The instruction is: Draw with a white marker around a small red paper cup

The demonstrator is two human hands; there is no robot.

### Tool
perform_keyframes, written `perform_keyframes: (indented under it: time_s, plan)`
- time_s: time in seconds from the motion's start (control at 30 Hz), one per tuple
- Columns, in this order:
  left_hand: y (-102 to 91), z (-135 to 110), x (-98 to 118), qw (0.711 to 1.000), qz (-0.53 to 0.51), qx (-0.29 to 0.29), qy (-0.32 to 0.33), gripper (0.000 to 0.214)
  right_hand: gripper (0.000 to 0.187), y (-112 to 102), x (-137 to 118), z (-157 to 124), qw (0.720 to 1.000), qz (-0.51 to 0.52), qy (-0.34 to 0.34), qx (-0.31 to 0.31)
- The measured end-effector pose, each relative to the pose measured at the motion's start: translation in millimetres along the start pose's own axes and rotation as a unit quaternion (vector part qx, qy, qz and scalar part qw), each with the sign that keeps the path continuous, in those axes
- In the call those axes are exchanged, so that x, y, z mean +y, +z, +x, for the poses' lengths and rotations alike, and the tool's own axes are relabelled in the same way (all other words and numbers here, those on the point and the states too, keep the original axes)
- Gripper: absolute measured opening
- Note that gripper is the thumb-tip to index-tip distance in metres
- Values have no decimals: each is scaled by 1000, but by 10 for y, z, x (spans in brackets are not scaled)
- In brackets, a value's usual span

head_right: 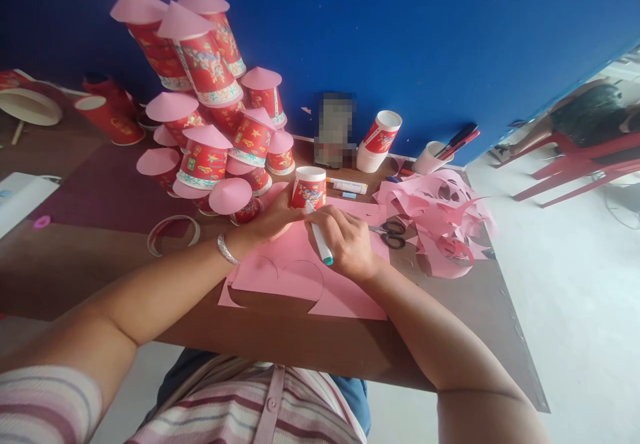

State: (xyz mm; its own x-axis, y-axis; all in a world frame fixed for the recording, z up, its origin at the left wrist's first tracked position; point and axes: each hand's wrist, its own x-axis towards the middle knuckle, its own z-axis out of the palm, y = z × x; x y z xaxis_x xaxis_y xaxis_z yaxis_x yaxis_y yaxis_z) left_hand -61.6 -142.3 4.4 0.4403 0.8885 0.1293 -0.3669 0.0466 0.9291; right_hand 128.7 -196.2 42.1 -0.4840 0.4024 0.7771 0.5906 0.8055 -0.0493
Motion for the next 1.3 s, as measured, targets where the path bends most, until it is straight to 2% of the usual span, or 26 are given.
perform_keyframes:
  time_s: [0.17,0.33,0.6,0.8,1.3]
  plan:
    - [5,2,-1,1000,6,-14,4,58,25,-15,69,18,999,-7,8,36]
    - [-14,13,-22,999,11,-38,15,52,19,-34,92,47,999,-16,18,47]
    - [-39,17,-35,999,14,-35,11,49,25,-56,84,95,998,-17,32,48]
    - [-52,20,-69,999,17,-39,12,50,22,-48,88,90,999,-14,32,42]
    - [-10,1,-24,999,23,-23,14,63,24,3,52,30,1000,-4,15,24]
